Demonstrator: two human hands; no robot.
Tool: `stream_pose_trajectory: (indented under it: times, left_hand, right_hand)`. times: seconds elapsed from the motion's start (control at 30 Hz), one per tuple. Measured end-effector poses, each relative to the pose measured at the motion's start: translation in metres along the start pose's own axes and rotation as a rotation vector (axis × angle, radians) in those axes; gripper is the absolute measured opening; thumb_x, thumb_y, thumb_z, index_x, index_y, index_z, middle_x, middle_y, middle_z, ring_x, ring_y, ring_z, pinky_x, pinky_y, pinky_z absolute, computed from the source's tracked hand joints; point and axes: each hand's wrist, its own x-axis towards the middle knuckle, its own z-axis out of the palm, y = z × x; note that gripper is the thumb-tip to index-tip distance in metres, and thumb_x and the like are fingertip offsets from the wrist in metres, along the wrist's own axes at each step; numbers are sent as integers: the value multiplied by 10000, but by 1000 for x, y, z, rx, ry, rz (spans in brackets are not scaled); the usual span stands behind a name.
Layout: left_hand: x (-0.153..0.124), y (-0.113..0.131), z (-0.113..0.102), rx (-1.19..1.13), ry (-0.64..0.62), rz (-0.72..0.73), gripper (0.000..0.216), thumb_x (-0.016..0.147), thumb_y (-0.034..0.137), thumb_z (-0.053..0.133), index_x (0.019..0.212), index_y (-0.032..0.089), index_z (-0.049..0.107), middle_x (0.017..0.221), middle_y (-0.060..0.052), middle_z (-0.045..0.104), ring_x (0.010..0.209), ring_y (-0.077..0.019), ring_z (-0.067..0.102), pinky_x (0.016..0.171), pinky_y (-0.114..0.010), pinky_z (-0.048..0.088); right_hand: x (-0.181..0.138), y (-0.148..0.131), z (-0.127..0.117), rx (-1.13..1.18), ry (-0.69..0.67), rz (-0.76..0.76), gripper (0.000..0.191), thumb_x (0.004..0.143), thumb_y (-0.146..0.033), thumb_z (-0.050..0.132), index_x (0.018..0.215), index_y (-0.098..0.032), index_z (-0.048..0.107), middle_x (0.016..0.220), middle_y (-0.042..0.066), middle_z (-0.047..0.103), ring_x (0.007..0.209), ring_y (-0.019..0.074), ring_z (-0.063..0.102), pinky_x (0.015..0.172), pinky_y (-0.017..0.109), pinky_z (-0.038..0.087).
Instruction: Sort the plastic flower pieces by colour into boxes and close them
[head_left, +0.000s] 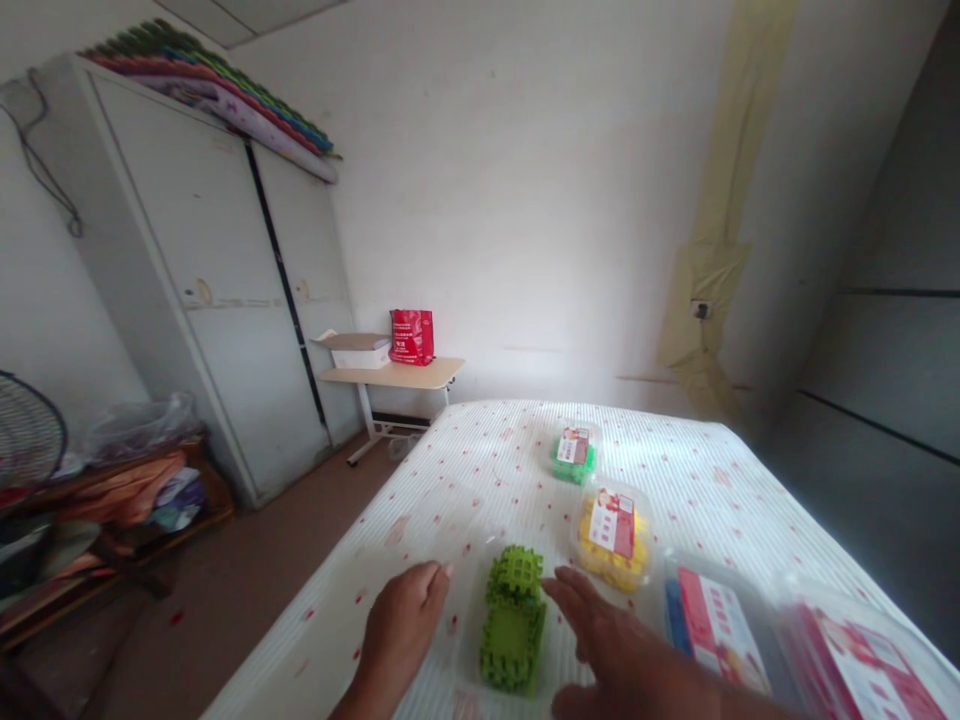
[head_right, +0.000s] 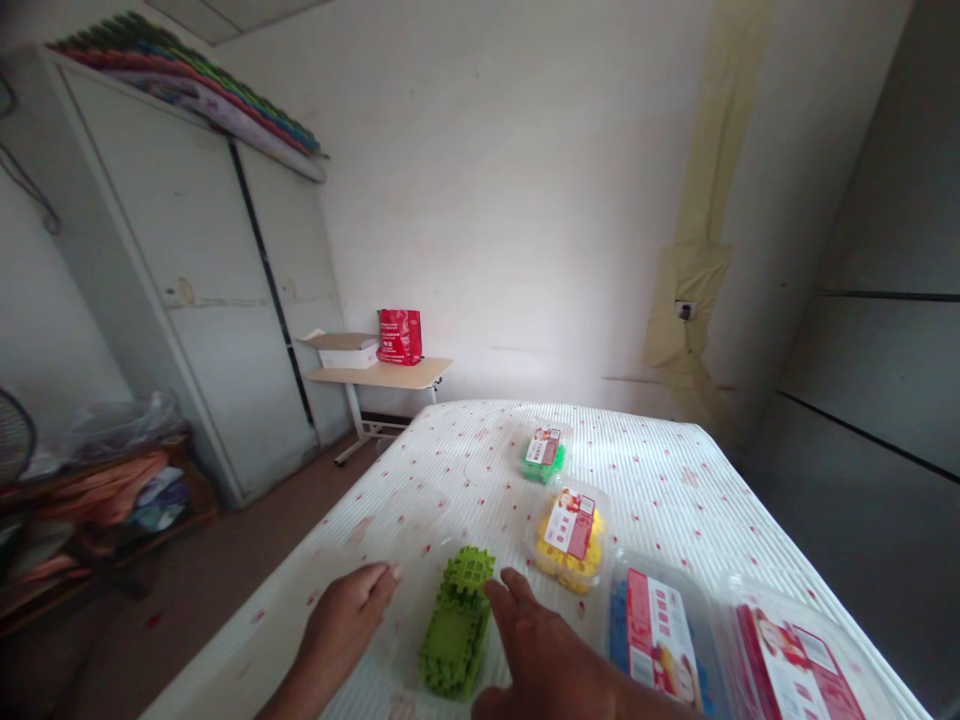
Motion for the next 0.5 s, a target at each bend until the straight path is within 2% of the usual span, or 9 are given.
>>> stream_pose_trajectory:
  times: [0.07,0.13,0.2,0.3,0.43,0.5]
  left_hand:
    - [10,-8,-7,193,46,119,223,765,325,463,848,197,626,863,-36,614,826,-170,531,764,-254,367]
    - [19,-17,-10,348,26,180,256,719,283,528,949,212,613,982,-44,599,960,-190,499,831,-268,356]
    - [25,-23,-9,459,-4,184,221,726,258,521,918,206,616,966,-45,597,973,-194,490,823,-271,363]
    - [27,-27,-6,584,3,210,207,802,202,403,783,182,607,878,-53,594,885,-174,509,780,-265,368]
    - [25,-29,-8,674,22,229,279,829,170,331,740,175,595,812,-62,596,822,-172,524,756,-283,373]
    - [25,-33,-11,652,24,211,225,811,216,390,834,182,611,916,-69,607,898,-185,526,780,-289,386]
  right_hand:
    - [-5,-2,-10,6,-18,34,773,637,-252,598,1357,-236,316,1448,116,190,1150,276,466,845,347,458]
    - [-8,-2,-17,12,-29,58,745,638,-252,593,1342,-243,346,1452,108,181,1100,275,504,820,357,468]
    - [-8,0,-20,27,-20,57,721,636,-261,601,1321,-259,378,1454,96,186,1062,269,526,816,365,469]
    - [-4,8,-22,49,38,24,673,641,-275,615,1286,-263,425,1440,94,236,999,242,554,817,357,465]
    - [13,19,-30,79,155,-44,513,673,-250,602,1178,-222,511,1282,100,461,847,165,582,743,286,479]
    - [23,24,-35,74,216,-65,434,686,-233,591,1114,-190,537,1136,88,554,794,145,580,713,266,474]
